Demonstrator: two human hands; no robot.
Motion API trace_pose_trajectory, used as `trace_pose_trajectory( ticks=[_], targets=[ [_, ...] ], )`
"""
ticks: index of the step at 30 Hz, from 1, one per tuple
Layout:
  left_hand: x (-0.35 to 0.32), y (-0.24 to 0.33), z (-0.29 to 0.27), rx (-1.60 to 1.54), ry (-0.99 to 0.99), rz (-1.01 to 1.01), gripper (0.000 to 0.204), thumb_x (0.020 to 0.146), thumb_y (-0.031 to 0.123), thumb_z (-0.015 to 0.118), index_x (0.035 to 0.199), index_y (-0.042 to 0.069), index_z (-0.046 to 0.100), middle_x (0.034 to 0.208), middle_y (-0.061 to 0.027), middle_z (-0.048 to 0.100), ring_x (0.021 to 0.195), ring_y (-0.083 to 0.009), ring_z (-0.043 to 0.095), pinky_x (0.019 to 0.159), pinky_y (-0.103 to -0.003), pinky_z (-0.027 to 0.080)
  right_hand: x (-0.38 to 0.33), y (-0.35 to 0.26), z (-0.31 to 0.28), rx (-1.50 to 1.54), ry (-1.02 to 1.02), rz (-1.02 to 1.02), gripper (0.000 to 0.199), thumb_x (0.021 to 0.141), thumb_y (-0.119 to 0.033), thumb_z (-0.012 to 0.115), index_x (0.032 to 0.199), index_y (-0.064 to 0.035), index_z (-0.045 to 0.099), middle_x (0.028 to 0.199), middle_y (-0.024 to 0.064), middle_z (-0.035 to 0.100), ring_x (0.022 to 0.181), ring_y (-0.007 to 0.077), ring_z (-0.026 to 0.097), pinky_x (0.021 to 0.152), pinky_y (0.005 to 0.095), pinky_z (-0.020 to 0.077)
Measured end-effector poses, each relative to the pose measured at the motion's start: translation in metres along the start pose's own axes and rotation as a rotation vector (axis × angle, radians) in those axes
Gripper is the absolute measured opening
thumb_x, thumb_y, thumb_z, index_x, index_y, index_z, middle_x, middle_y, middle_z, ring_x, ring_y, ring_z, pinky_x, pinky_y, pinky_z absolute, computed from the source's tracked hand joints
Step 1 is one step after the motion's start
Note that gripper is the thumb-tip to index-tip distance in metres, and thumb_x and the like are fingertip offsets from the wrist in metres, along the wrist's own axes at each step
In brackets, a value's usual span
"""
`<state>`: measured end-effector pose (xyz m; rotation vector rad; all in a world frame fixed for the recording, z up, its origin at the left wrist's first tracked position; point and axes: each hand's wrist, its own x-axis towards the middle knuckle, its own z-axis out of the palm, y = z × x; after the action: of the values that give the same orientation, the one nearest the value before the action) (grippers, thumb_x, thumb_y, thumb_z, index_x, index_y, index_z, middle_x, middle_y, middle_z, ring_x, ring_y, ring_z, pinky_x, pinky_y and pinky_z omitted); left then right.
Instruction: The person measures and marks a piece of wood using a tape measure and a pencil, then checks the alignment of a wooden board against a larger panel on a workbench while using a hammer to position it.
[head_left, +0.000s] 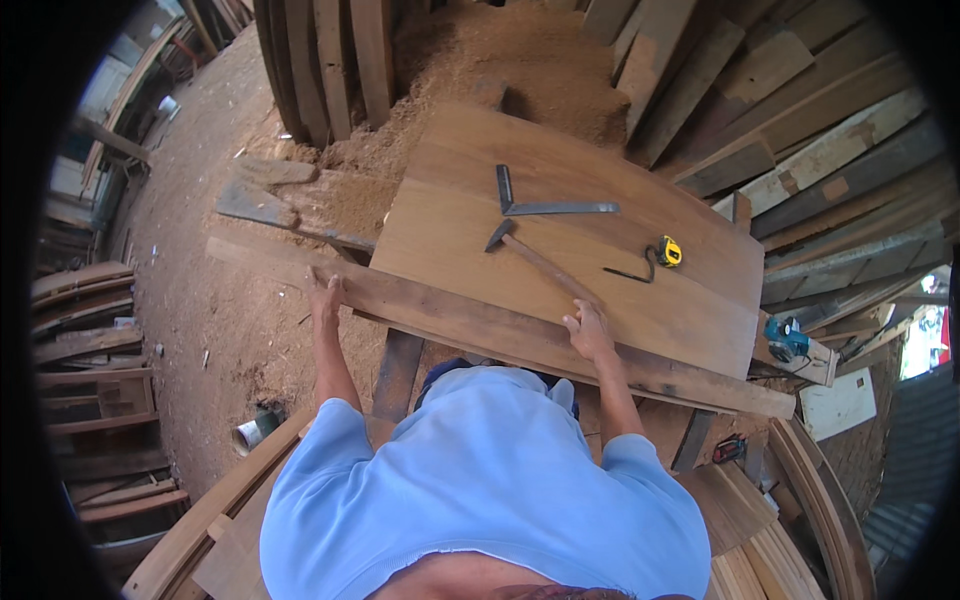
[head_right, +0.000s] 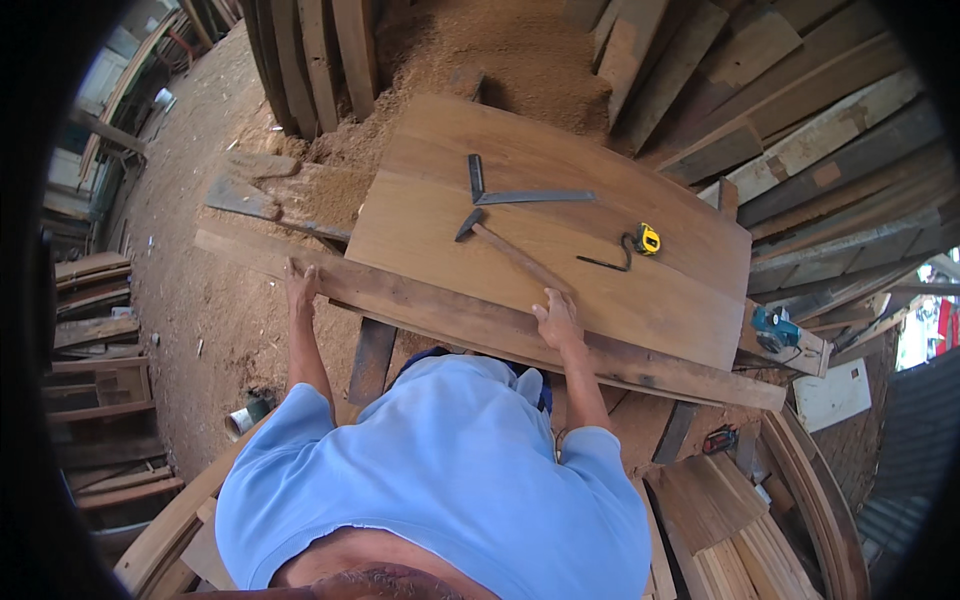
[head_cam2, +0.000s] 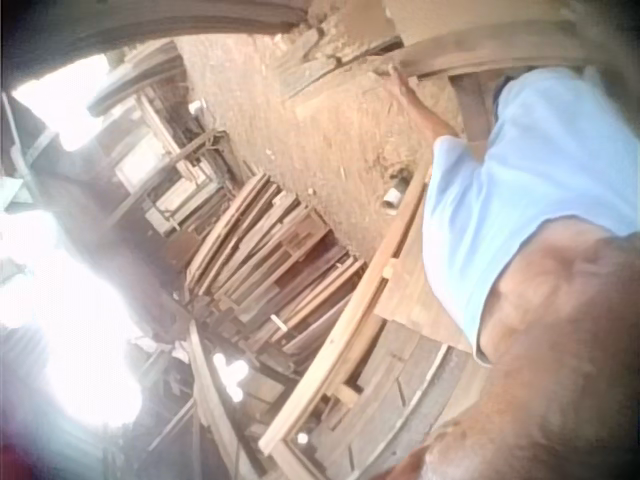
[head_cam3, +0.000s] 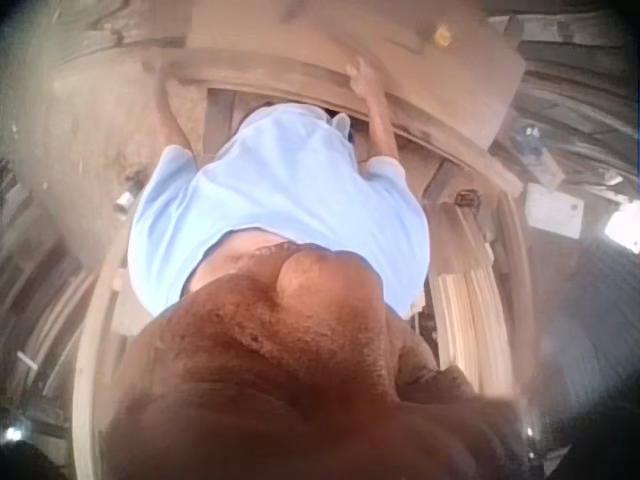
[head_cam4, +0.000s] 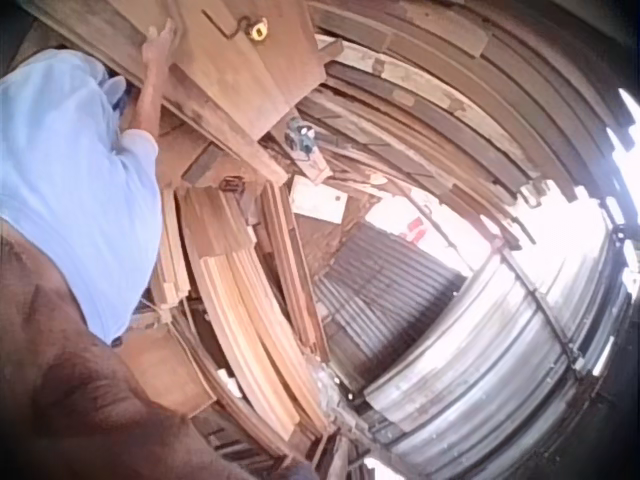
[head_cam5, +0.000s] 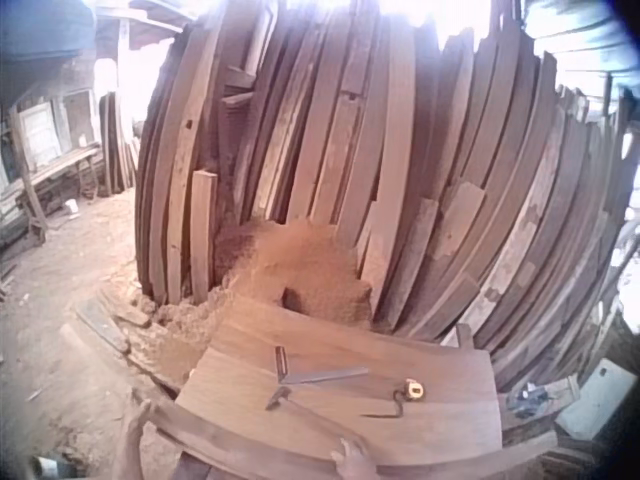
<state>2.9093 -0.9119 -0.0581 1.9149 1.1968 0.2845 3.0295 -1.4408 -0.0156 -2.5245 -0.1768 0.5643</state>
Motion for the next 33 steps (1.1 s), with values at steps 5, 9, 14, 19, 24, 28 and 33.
trace_pose_trajectory(
  ticks=[5, 9, 14, 19, 24, 28, 33],
  targets=[
    [-0.030, 0.062, 0.011, 0.490, -0.004, -0.064, 0.097, 0.081, 0.036, 0.075, 0.154, 0.007, 0.018, 0.155, -0.0298, 0.022, 0.141, -0.0445, 0.030, 0.113, -0.050, 0.029, 0.005, 0.015, -0.017, -0.010, 0.051, 0.099, 0.057, 0.093, -0.031, 0.060, 0.142, -0.0069, 0.042, 0.141, 0.0216, 0.047, 0.136, 0.0377, 0.039, 0.111, 0.0467, 0.0336],
    [-0.053, 0.067, 0.035, 0.666, -0.067, 0.397, 0.101, 0.076, 0.041, 0.078, 0.155, 0.014, 0.020, 0.157, -0.0306, 0.013, 0.143, -0.0490, 0.019, 0.114, -0.059, 0.021, -0.007, 0.053, -0.023, -0.008, 0.183, 0.253, 0.059, 0.093, -0.032, 0.060, 0.143, -0.0077, 0.039, 0.145, 0.0221, 0.044, 0.138, 0.0374, 0.036, 0.112, 0.0483, 0.0323],
    [-0.146, 0.097, 0.095, 0.798, -0.796, 0.976, 0.109, 0.068, 0.047, 0.081, 0.155, 0.016, 0.022, 0.158, -0.0279, 0.014, 0.146, -0.0472, 0.010, 0.117, -0.057, 0.012, -0.054, 0.094, -0.035, 0.012, 0.401, 0.727, 0.065, 0.093, -0.032, 0.060, 0.146, -0.0064, 0.033, 0.149, 0.0234, 0.036, 0.138, 0.0394, 0.034, 0.112, 0.0506, 0.0309],
    [-0.191, 0.110, 0.138, 0.949, -0.963, 1.209, 0.113, 0.065, 0.045, 0.083, 0.156, 0.024, 0.019, 0.160, -0.0246, 0.007, 0.146, -0.0487, 0.003, 0.118, -0.059, 0.006, -0.100, 0.131, -0.032, 0.064, 0.772, 1.072, 0.063, 0.090, -0.031, 0.064, 0.141, -0.0003, 0.041, 0.145, 0.0244, 0.040, 0.132, 0.0428, 0.041, 0.108, 0.0498, 0.0363],
    [-0.190, 0.119, 0.157, 0.888, -1.104, 1.387, 0.110, 0.067, 0.043, 0.083, 0.155, 0.020, 0.021, 0.159, -0.0262, 0.010, 0.146, -0.0476, 0.007, 0.118, -0.058, 0.009, -0.119, 0.169, -0.034, 0.560, 0.705, 1.117, 0.049, 0.088, -0.029, 0.065, 0.118, 0.0101, 0.059, 0.129, 0.0305, 0.054, 0.119, 0.0457, 0.053, 0.101, 0.0482, 0.0436],
    [-0.193, 0.125, 0.165, 0.879, -1.174, 1.505, 0.104, 0.069, 0.041, 0.082, 0.154, 0.018, 0.025, 0.157, -0.0271, 0.012, 0.145, -0.0474, 0.012, 0.117, -0.058, 0.011, -0.101, 0.185, -0.017, 0.411, 0.857, 1.223, 0.048, 0.085, -0.032, 0.063, 0.100, 0.0139, 0.066, 0.110, 0.0333, 0.064, 0.107, 0.0448, 0.061, 0.093, 0.0464, 0.0484],
    [-0.210, 0.130, 0.173, 0.871, -1.179, 1.498, 0.101, 0.069, 0.037, 0.082, 0.152, 0.017, 0.028, 0.154, -0.0245, 0.019, 0.141, -0.0453, 0.020, 0.116, -0.058, 0.016, -0.115, 0.182, -0.025, 0.243, 0.690, 1.067, 0.047, 0.085, -0.032, 0.063, 0.107, 0.0098, 0.066, 0.111, 0.0328, 0.064, 0.109, 0.0452, 0.059, 0.098, 0.0465, 0.0444]
  ],
)
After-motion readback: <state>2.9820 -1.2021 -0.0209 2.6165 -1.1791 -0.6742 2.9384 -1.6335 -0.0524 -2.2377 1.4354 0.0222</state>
